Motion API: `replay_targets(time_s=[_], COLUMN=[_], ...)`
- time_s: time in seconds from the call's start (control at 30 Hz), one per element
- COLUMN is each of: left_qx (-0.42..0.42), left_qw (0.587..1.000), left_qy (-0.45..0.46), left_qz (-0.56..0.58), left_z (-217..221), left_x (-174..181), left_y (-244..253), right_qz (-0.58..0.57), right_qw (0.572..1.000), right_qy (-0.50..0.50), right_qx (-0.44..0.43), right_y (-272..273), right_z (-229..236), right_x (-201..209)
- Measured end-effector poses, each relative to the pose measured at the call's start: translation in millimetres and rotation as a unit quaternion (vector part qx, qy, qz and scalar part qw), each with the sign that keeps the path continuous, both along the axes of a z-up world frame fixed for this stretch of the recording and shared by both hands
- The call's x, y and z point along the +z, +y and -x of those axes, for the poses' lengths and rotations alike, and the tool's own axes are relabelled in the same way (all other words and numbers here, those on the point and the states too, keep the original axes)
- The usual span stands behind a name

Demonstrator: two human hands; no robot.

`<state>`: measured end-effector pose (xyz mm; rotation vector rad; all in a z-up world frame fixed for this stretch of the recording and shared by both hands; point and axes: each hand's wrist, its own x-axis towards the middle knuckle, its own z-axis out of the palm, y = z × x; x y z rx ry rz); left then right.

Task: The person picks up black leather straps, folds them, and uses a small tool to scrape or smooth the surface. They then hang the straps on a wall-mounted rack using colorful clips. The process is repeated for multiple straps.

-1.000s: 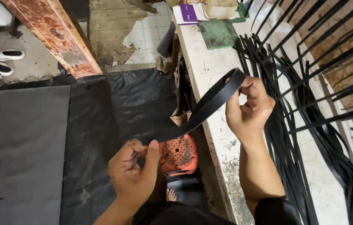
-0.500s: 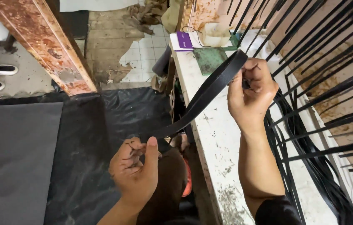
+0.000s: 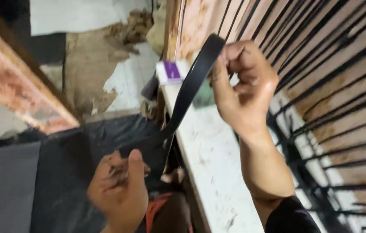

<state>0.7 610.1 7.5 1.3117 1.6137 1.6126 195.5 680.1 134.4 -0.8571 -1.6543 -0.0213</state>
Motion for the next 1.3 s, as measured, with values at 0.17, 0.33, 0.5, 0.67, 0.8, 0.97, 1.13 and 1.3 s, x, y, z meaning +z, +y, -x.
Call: replay_targets(time_s=[0.17,0.33,0.5,0.67,0.8,0.97,1.13,1.3], left_qx=[0.011,-0.020,-0.037,-0.085,-0.156,-0.182,-0.212,-0.315], left_qw=[0.992,0.984,0.968,0.958,0.934,0.922,0.898,0.847], left_qy=[-0.124,-0.157,-0.231,-0.243,-0.256,-0.258,-0.281,-0.218], left_qz=[-0.029,-0.076,-0.087,-0.129,-0.196,-0.224,-0.266,-0.368], left_z=[-33.9,-57.4,-81.0,-87.4,-97.4,-105.0,-110.7,-104.8], left_x=[111.2,164.9,220.1,275.9,307.3,345.0,372.0,409.8], left_y=[45.0,75.6,94.5,101.2,113.3,110.9,117.6,121.9], right_qz=[-0.052,-0.101,-0.083,-0.076,-0.081,-0.083,-0.064,-0.062], right_qw=[0.999,0.995,0.994,0.992,0.982,0.973,0.960,0.935], right_qy=[-0.007,-0.010,-0.007,-0.001,0.022,0.020,0.035,0.089], right_qx=[0.003,-0.005,-0.068,-0.097,-0.167,-0.213,-0.269,-0.338], right_y=[35.9,39.6,27.5,11.6,4.3,-13.4,-30.1,-52.9], right_z=[-22.9,-54.8,-79.6,-102.2,-114.7,-126.4,-125.2,-122.8], right_x=[105.6,166.3,216.0,249.9,270.4,280.1,274.8,267.9])
